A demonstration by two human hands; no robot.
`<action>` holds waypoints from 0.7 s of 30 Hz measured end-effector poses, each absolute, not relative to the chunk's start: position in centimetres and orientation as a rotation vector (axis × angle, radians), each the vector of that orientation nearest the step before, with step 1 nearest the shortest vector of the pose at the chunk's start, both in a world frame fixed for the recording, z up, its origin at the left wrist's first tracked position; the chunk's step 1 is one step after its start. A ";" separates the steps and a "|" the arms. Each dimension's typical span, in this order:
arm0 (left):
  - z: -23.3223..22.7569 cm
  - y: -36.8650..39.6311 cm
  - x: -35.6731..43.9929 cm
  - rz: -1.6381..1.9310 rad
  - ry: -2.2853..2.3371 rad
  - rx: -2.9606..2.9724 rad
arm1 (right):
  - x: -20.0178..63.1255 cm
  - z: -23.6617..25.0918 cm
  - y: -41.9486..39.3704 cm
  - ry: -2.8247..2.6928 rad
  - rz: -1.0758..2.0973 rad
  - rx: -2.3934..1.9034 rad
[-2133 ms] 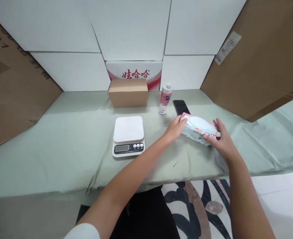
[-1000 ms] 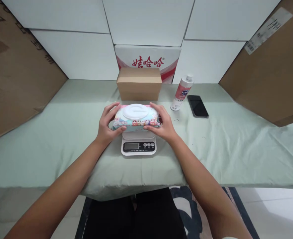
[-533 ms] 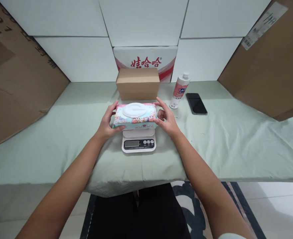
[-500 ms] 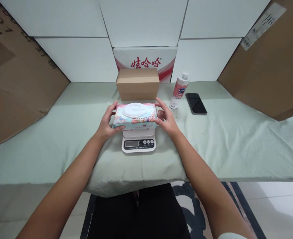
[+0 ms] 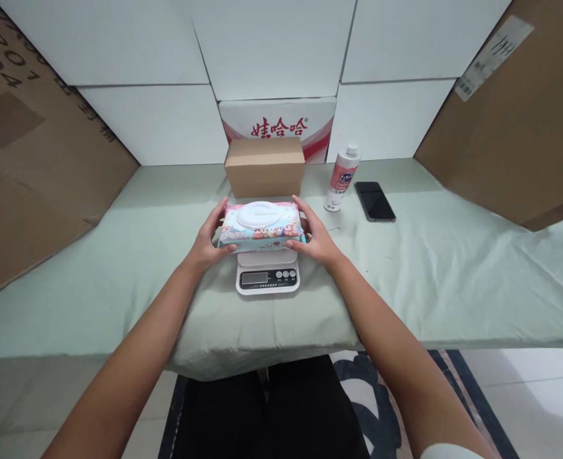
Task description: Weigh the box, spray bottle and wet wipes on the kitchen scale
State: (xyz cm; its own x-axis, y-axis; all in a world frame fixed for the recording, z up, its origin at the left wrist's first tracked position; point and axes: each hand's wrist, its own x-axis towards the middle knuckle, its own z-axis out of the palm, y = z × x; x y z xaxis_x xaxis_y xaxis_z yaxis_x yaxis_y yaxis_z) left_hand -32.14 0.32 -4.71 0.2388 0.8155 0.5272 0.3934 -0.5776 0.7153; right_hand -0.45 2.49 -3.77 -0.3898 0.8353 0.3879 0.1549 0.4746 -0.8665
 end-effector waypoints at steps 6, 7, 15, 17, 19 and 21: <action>-4.8 0.2 -31.6 1.305 1.082 2.046 | -0.7 -4.0 2.5 -1.847 0.984 -0.827; -4.8 0.2 -31.5 1.305 1.081 2.037 | -0.7 -3.9 2.5 -1.845 0.976 -0.830; -4.2 -0.1 -30.9 1.334 1.124 2.076 | -1.3 -2.6 1.3 -1.769 1.012 -0.852; -3.4 -0.5 -30.6 1.336 1.099 2.108 | -1.0 -1.9 0.4 -1.775 1.032 -0.877; -2.3 -1.2 -29.8 1.353 1.040 2.167 | 0.0 -1.3 -0.9 -1.798 0.993 -0.898; -0.8 -2.0 -28.1 1.361 0.974 2.246 | 2.0 -0.7 -2.6 -1.813 0.883 -0.895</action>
State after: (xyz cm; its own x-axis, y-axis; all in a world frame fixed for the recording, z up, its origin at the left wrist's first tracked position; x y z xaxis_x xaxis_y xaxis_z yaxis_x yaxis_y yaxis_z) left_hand -28.08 -2.01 -0.84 0.3063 0.7038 0.6410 0.3795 -0.7078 0.5958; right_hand 2.05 -2.59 -0.72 -0.3310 0.8536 0.4023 0.2092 0.4821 -0.8508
